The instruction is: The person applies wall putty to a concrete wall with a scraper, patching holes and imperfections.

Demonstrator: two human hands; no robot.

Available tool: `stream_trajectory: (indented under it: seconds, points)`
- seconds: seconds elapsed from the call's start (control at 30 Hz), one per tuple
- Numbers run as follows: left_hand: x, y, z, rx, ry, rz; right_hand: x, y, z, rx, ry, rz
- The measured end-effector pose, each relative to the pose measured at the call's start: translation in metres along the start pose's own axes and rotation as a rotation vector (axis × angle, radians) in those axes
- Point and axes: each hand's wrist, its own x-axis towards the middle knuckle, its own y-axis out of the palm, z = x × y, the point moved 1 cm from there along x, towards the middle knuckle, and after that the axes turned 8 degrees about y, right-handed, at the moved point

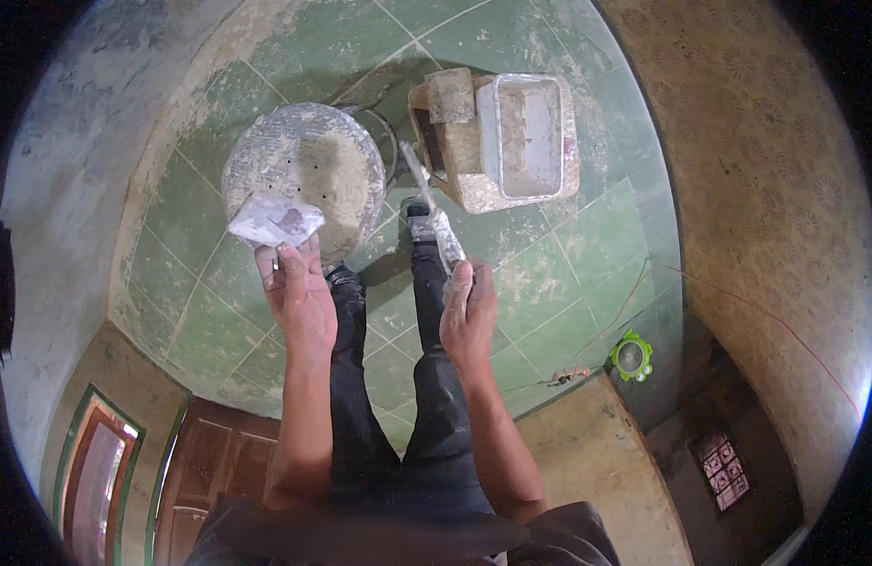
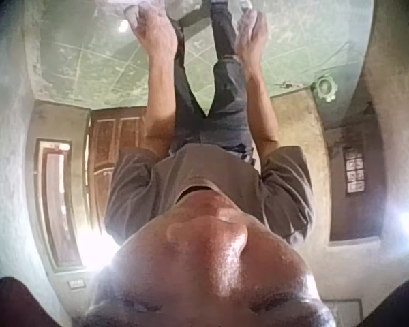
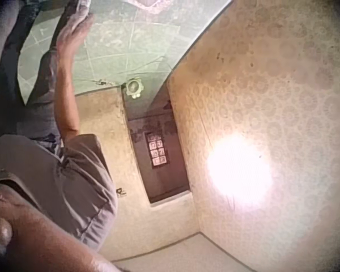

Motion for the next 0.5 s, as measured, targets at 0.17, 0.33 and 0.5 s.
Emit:
stream_trajectory:
  seconds: [0.17, 0.33, 0.5]
  points:
    - [0.014, -0.051, -0.006, 0.075, 0.073, -0.053, 0.014, 0.010, 0.023, 0.389, 0.224, 0.139]
    - [0.020, -0.097, -0.022, 0.166, 0.091, -0.114, 0.023, 0.005, 0.075, 0.672, -0.118, -0.043]
    - [0.020, -0.105, -0.024, 0.180, 0.070, -0.112, 0.086, 0.033, 0.056, -0.093, -0.105, 0.098]
